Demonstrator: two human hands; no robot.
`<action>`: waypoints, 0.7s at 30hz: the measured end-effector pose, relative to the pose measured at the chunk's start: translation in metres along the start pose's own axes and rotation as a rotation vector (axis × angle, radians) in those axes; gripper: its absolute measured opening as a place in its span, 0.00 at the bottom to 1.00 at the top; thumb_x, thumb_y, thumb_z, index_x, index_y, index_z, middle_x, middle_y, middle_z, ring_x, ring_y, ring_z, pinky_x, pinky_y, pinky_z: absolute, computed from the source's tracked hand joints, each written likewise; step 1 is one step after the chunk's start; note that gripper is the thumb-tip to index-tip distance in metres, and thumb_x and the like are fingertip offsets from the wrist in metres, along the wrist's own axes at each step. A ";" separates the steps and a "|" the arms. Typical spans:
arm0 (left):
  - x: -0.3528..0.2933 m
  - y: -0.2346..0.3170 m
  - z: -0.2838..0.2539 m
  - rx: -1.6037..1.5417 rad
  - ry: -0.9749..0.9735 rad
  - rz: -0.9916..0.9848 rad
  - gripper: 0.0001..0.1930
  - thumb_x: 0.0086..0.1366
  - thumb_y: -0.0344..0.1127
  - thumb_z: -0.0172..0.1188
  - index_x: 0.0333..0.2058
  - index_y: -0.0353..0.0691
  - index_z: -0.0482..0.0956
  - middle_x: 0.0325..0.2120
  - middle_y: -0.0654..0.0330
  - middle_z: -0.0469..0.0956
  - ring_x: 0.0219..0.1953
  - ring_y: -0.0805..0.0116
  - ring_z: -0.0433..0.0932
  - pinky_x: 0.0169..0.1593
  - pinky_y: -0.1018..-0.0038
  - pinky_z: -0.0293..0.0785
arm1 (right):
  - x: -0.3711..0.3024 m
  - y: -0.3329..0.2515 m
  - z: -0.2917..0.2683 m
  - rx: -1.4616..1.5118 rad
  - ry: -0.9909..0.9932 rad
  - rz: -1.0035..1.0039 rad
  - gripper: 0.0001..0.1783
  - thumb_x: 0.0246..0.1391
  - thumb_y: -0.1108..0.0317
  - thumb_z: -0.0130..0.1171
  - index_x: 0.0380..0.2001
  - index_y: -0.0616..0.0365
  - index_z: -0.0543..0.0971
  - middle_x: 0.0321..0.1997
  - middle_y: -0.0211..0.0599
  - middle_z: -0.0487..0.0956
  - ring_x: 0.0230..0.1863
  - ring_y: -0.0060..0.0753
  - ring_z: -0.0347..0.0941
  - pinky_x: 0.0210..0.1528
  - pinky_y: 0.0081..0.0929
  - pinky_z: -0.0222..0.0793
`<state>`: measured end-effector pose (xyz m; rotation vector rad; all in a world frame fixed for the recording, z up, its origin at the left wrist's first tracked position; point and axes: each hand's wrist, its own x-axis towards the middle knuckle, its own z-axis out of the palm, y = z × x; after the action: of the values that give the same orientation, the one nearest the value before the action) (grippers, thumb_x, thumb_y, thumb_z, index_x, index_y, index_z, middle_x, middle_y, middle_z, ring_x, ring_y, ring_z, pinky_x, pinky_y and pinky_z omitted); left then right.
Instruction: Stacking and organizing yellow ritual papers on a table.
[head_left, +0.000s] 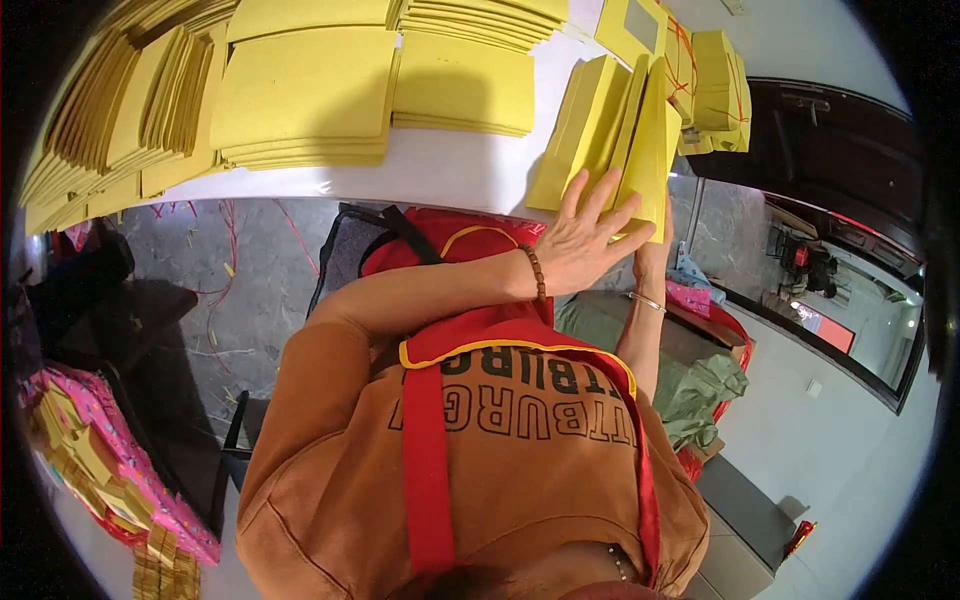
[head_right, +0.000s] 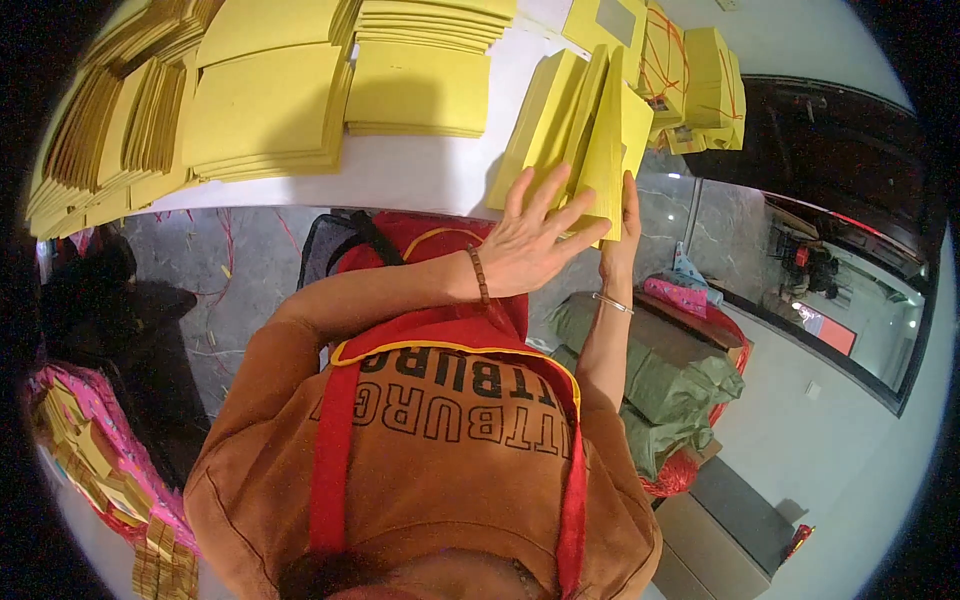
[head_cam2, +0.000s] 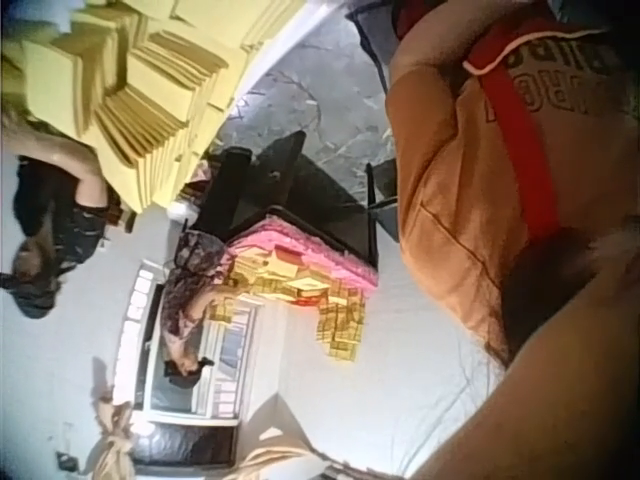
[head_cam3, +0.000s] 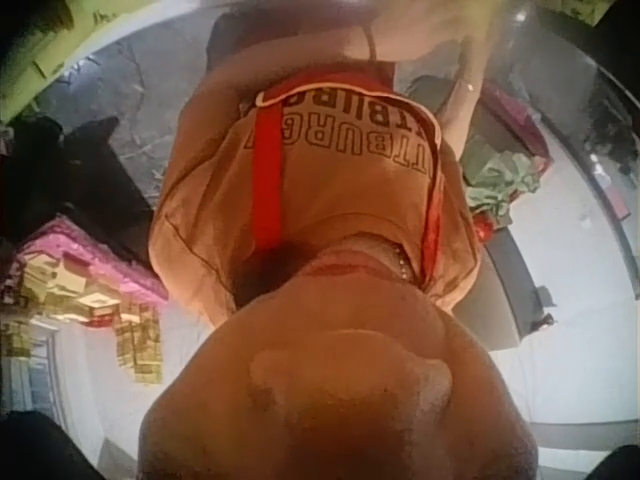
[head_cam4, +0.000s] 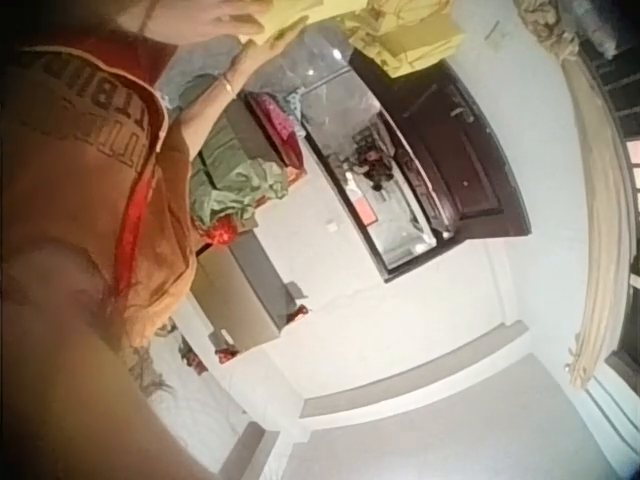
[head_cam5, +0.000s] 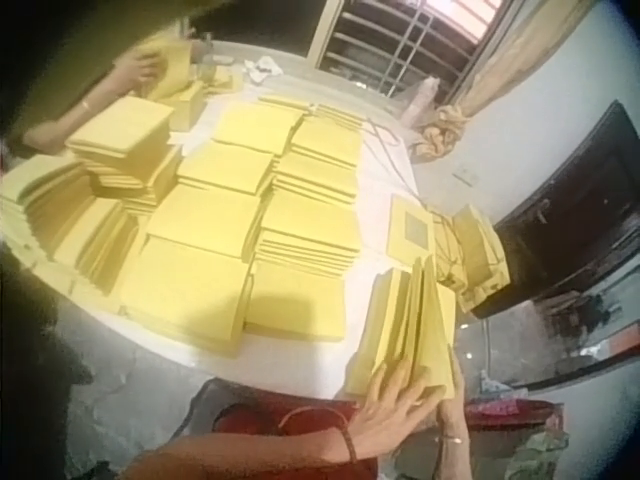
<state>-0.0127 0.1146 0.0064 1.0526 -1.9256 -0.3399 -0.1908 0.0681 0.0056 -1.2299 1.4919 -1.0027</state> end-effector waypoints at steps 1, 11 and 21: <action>-0.001 -0.001 -0.001 -0.005 0.013 -0.017 0.24 0.50 0.34 0.56 0.49 0.51 0.69 0.52 0.56 0.59 0.60 0.46 0.49 0.57 0.44 0.40 | 0.001 0.002 -0.002 0.004 0.008 -0.003 0.29 0.56 0.72 0.47 0.61 0.56 0.54 0.61 0.39 0.59 0.56 0.33 0.62 0.54 0.26 0.64; -0.014 -0.016 -0.020 -0.039 -0.075 -0.073 0.27 0.49 0.35 0.59 0.51 0.48 0.67 0.53 0.55 0.60 0.58 0.55 0.54 0.58 0.48 0.40 | 0.004 0.003 -0.001 -0.055 0.036 -0.057 0.26 0.58 0.71 0.44 0.59 0.63 0.56 0.64 0.41 0.55 0.63 0.29 0.50 0.62 0.24 0.46; -0.026 -0.043 -0.032 -0.420 0.070 -0.204 0.26 0.48 0.27 0.56 0.49 0.41 0.65 0.49 0.53 0.63 0.48 0.57 0.64 0.51 0.64 0.58 | 0.007 0.006 -0.012 -0.389 0.036 -0.134 0.22 0.57 0.64 0.46 0.55 0.54 0.66 0.64 0.45 0.53 0.67 0.37 0.41 0.64 0.30 0.41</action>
<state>0.0427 0.1148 -0.0157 0.9620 -1.5937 -0.7745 -0.2045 0.0625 0.0012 -1.6102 1.7043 -0.8462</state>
